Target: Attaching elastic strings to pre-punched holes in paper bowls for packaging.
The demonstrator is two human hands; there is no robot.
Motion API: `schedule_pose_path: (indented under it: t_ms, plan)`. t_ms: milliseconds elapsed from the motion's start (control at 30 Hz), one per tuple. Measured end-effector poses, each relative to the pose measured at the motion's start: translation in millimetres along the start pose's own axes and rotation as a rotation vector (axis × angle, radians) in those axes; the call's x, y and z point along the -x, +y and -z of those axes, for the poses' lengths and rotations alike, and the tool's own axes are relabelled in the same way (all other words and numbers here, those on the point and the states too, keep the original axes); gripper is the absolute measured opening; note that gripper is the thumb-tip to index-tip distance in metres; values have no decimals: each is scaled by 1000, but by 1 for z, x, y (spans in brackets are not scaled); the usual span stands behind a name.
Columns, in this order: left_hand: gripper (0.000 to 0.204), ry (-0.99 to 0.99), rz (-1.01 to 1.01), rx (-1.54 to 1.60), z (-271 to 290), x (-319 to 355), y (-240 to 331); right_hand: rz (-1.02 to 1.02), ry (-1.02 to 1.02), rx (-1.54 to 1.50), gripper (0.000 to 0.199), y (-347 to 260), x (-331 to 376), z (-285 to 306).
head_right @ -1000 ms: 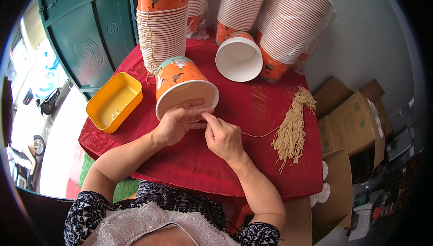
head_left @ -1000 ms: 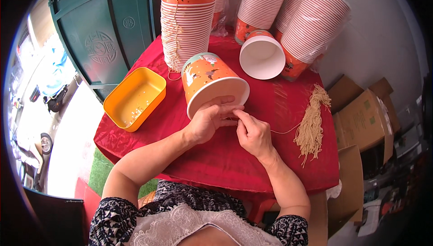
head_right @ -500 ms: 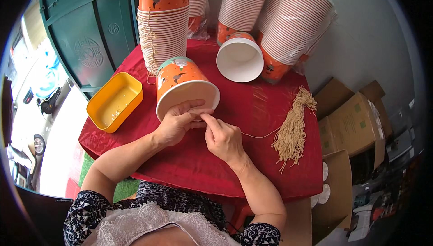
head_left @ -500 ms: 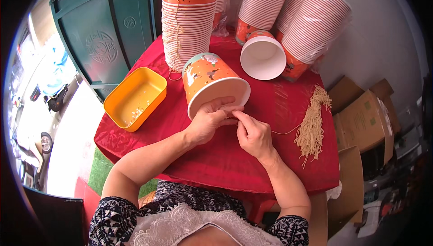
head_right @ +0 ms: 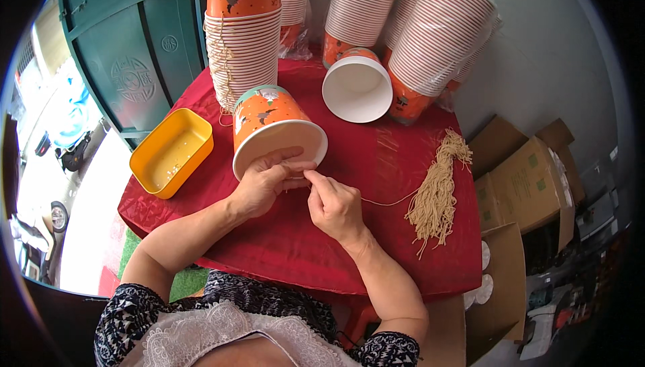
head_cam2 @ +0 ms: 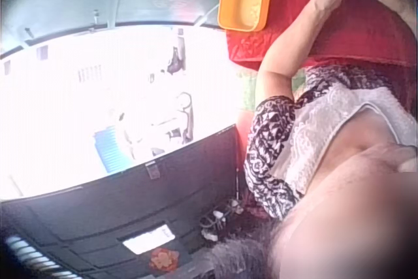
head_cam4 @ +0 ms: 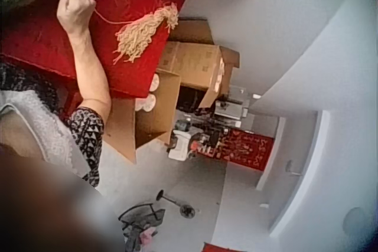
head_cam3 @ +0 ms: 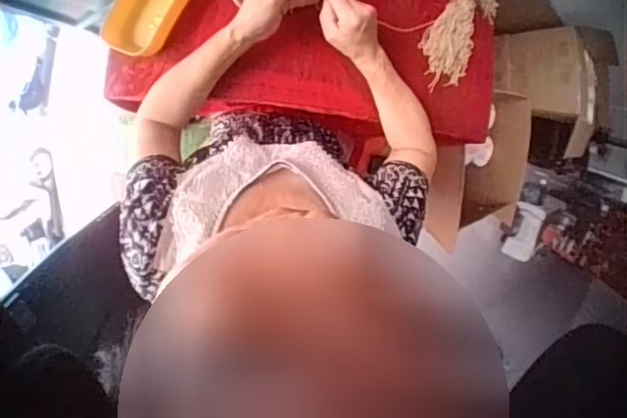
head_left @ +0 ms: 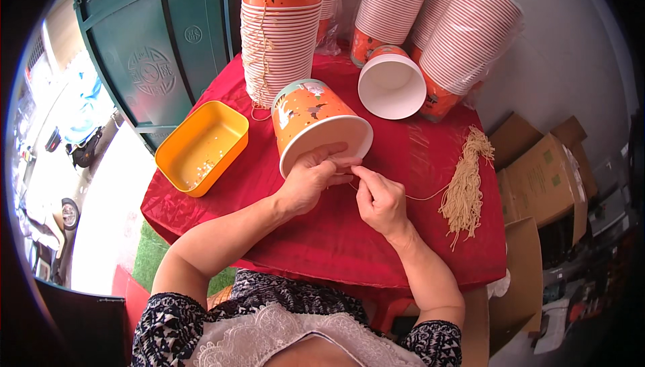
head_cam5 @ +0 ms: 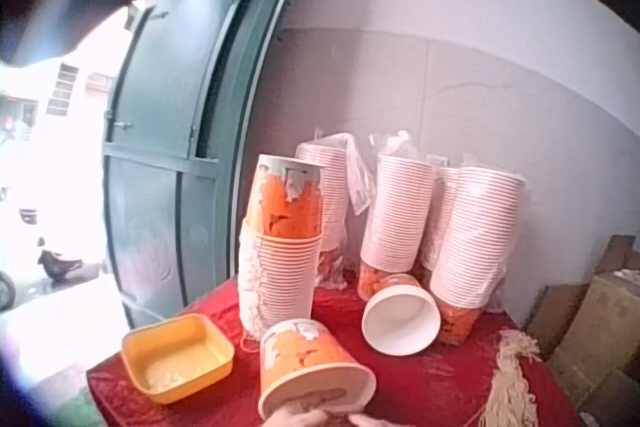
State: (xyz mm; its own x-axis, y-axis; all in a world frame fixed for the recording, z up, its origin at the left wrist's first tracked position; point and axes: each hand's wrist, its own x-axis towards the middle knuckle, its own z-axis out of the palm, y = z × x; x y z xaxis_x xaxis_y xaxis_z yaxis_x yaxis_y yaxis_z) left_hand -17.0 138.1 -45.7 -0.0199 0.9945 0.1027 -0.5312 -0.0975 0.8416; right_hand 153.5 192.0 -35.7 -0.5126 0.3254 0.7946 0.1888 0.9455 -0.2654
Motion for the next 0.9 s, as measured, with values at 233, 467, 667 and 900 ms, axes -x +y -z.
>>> schedule_pose_path:
  t_ms: [233,467,667,900]
  plan:
    - [50,28,11,-1,0,1,4,-103,48,-50,22,1,0,6]
    - [49,33,30,47,-1,3,7,-157,46,-60,20,4,0,8]
    - [49,-50,34,178,6,2,3,-157,51,-67,19,6,0,7]
    - [39,53,-79,-2,-1,4,8,-151,101,-20,20,9,-1,5]
